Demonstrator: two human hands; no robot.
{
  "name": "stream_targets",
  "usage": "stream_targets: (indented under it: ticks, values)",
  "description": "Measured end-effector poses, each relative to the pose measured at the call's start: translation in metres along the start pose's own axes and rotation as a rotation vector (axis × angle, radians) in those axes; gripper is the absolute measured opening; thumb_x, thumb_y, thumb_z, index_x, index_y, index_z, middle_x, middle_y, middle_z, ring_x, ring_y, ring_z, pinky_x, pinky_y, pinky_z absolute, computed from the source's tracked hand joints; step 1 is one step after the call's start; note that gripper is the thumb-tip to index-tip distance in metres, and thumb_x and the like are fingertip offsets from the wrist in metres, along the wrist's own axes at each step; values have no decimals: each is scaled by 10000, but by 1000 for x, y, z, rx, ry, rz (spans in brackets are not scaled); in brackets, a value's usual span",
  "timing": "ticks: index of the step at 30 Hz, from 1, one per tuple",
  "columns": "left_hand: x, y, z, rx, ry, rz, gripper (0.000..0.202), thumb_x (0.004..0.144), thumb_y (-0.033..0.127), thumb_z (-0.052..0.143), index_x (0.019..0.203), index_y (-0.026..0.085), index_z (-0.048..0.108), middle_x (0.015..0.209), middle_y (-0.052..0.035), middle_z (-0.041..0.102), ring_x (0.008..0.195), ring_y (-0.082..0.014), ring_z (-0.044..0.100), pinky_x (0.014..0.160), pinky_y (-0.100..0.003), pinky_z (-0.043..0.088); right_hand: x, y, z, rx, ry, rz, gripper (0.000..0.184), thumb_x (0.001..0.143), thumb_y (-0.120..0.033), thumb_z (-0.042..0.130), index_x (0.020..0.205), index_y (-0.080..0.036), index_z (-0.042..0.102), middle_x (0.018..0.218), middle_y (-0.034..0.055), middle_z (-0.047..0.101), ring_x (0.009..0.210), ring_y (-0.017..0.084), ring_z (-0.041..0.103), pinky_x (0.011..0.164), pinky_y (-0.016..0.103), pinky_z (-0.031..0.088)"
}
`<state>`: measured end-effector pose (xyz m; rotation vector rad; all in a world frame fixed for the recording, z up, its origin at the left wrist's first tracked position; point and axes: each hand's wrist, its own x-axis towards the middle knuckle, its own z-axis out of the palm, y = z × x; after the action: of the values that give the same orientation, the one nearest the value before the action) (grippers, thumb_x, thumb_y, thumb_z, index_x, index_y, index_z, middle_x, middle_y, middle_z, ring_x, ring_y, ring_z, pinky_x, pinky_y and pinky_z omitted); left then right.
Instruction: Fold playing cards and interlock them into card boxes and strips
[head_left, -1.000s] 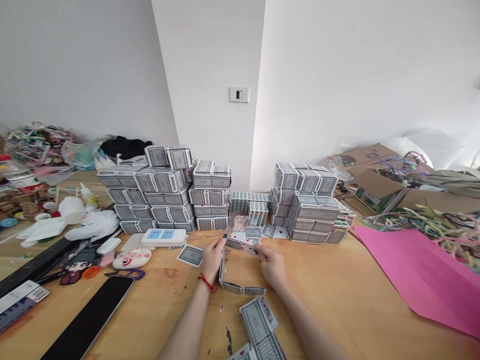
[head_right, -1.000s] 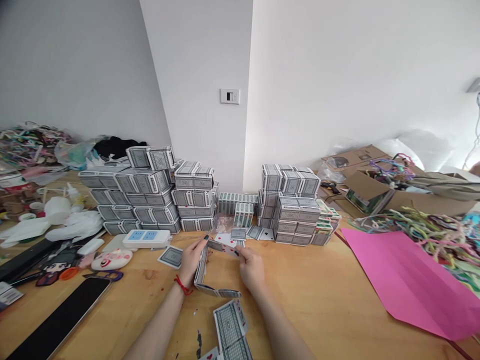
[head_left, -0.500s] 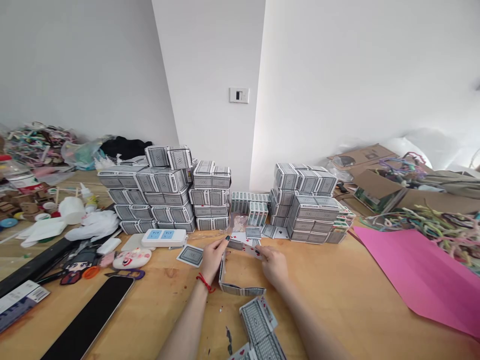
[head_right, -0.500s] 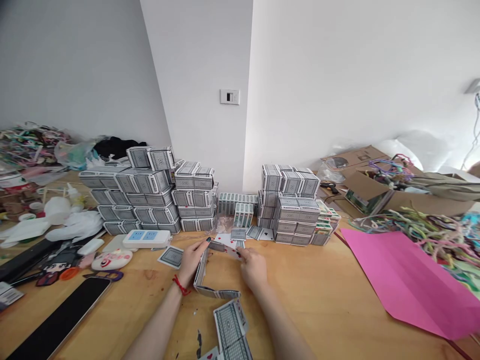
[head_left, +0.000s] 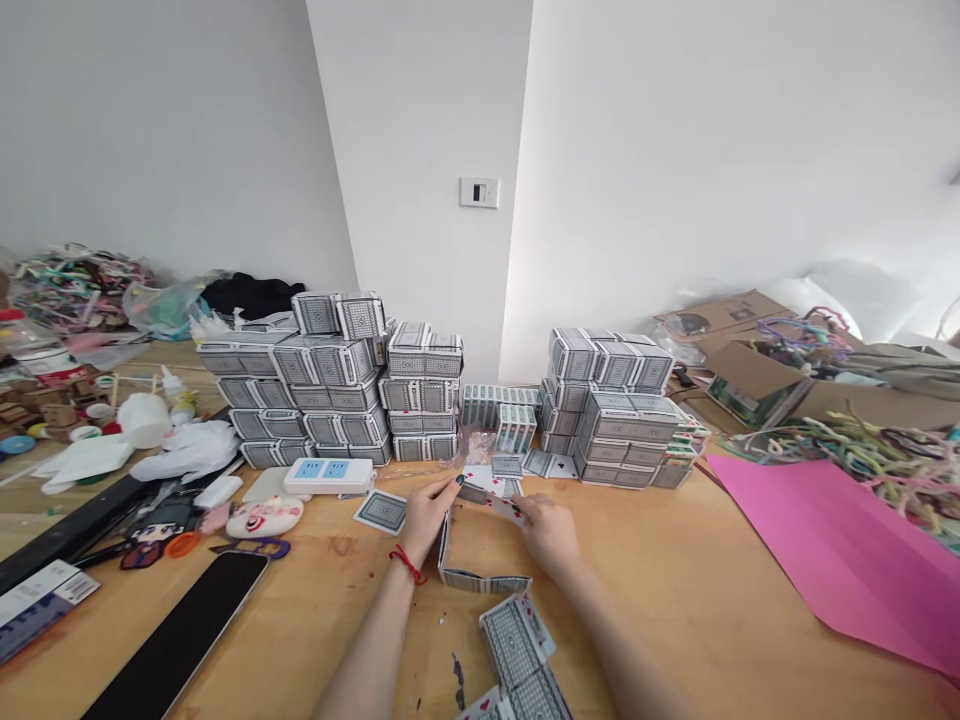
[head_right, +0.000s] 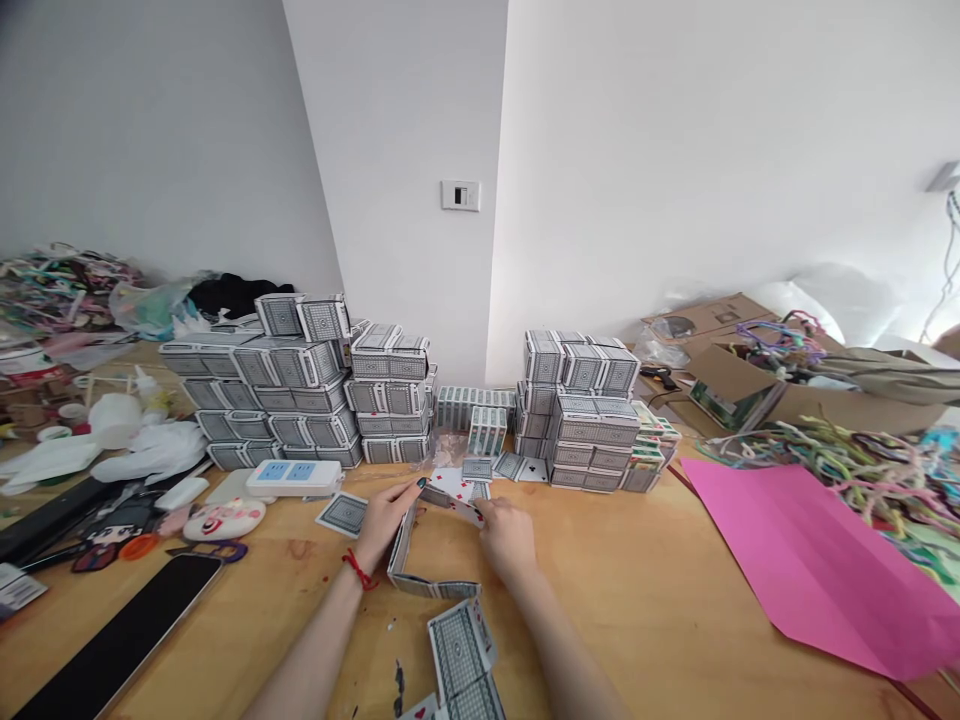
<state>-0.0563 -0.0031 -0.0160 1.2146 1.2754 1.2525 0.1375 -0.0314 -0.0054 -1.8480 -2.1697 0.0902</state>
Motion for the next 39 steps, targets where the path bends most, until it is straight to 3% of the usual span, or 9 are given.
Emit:
stream_targets:
  ticks: [8,20,24,29,31,34,39]
  values:
    - [0,3,0,15,51,54,289,617,344,612,836,168,679,952,-67,660,902,-221,587,757,-322,473,-1,-5,-5,-42,-29,-14,337,693,-74,439,912,-250,623,785,43,646,712,160,561,529,208,285]
    - [0,6,0,23,3,44,290,602,333,623,834,168,678,947,-77,660,907,-212,590,782,-312,461,0,-2,-3,-19,-33,-54,274,662,-62,433,760,-212,641,728,51,642,653,161,561,508,220,261]
    - [0,1,1,-5,3,25,324,629,352,605,885,164,666,969,-81,652,864,-219,601,695,-318,498,0,0,5,161,71,-21,237,700,-110,429,751,-202,641,700,48,642,620,158,553,519,215,297]
    - [-2,0,3,-130,31,-38,332,617,364,622,871,156,669,952,-69,654,766,-192,617,601,-290,524,3,8,18,683,210,76,270,753,-353,447,818,-157,620,639,28,618,530,138,510,508,215,355]
    - [-3,2,4,-173,10,-55,328,608,368,630,854,156,672,947,-61,655,763,-187,617,603,-290,529,5,11,22,704,218,65,305,756,-393,433,737,-148,614,584,23,589,504,136,488,487,219,346]
    - [-4,3,3,-177,-4,-48,330,607,374,628,858,164,672,970,-58,651,815,-204,610,648,-314,524,4,14,25,672,228,28,309,782,-368,383,678,-156,582,582,30,582,527,147,505,490,224,349]
    - [-2,5,0,-75,2,51,290,633,333,616,862,165,675,956,-63,659,941,-211,575,865,-324,419,2,14,29,736,187,-26,281,797,-302,340,737,-157,573,560,25,571,501,145,514,479,225,376]
